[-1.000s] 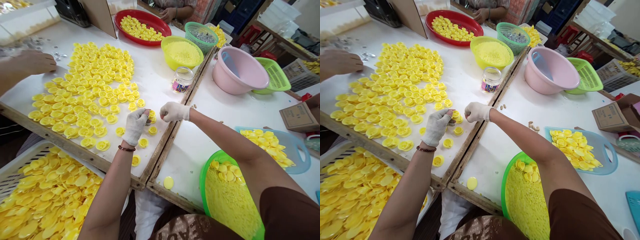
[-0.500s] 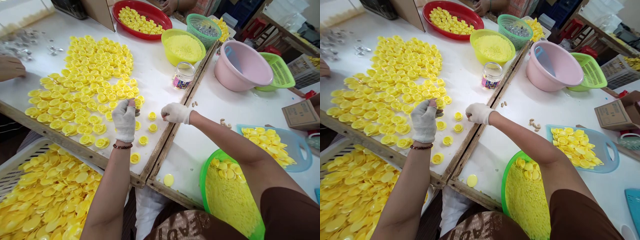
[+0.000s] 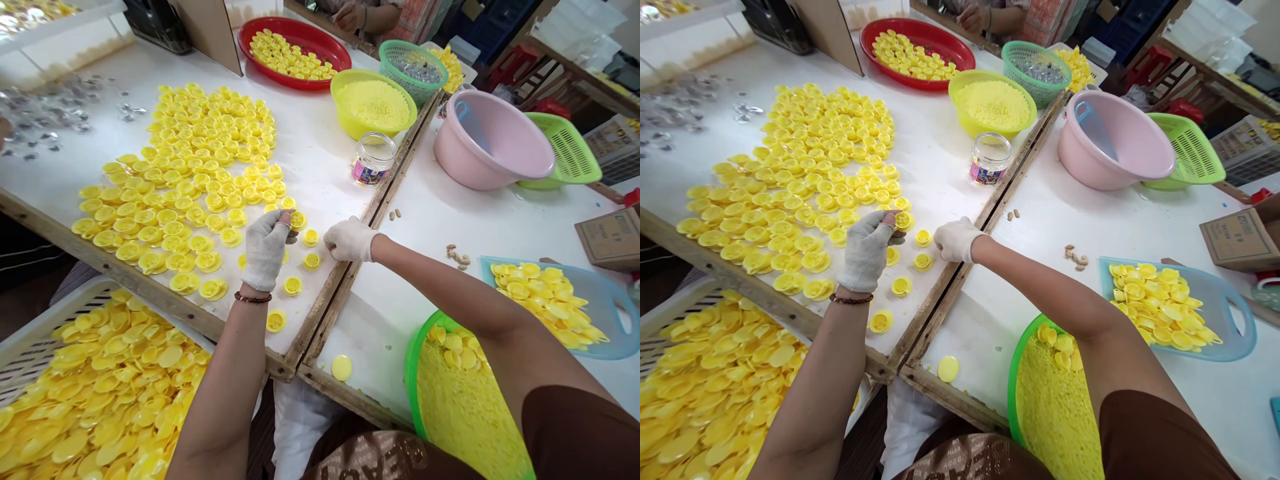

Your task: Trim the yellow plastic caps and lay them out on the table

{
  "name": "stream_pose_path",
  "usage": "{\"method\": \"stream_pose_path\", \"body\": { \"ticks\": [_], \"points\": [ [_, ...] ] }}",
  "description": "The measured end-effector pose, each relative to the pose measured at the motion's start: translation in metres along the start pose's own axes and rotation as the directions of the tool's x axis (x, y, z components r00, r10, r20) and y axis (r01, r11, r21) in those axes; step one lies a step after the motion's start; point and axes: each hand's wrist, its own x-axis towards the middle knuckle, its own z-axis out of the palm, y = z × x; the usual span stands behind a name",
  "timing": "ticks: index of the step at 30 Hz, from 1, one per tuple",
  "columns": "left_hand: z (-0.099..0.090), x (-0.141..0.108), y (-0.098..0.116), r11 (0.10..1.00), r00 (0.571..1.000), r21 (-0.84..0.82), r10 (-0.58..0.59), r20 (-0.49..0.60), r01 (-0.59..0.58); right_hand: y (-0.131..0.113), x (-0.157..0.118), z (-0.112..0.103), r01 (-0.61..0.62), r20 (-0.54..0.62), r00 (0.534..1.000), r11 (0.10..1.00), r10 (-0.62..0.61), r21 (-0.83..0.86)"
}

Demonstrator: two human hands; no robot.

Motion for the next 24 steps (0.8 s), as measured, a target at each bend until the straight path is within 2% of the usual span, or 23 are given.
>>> {"method": "stream_pose_path", "body": {
  "ticks": [5, 9, 14, 17, 21, 24],
  "points": [
    [0.001, -0.002, 0.003, 1.000, 0.999, 0.015, -0.023, 0.047, 0.022, 0.000, 0.003, 0.008, 0.029, -0.027, 0.999, 0.999, -0.028, 0.021],
    [0.000, -0.002, 0.003, 0.999, 0.999, 0.007, -0.037, 0.026, 0.037, -0.010, 0.009, 0.016, 0.059, -0.035, 0.998, 0.998, -0.058, 0.028],
    [0.001, 0.000, 0.002, 0.999, 0.999, 0.025, -0.042, 0.017, 0.041, -0.006, 0.001, 0.010, 0.057, -0.051, 0.997, 0.998, -0.056, 0.016],
    [0.002, -0.001, 0.002, 0.996, 0.999, 0.072, -0.051, 0.010, 0.050, -0.001, -0.010, -0.003, 0.040, -0.180, 0.983, 0.997, -0.026, 0.070],
    [0.004, -0.002, 0.000, 0.994, 0.994, 0.093, -0.060, 0.088, 0.051, -0.001, -0.021, -0.021, 0.135, -0.431, 0.901, 0.973, -0.042, 0.187],
    [0.004, -0.003, -0.001, 0.996, 0.989, 0.073, -0.063, 0.133, 0.054, -0.001, -0.019, -0.026, 0.139, -0.472, 0.881, 0.957, -0.001, 0.256]
  ]
}}
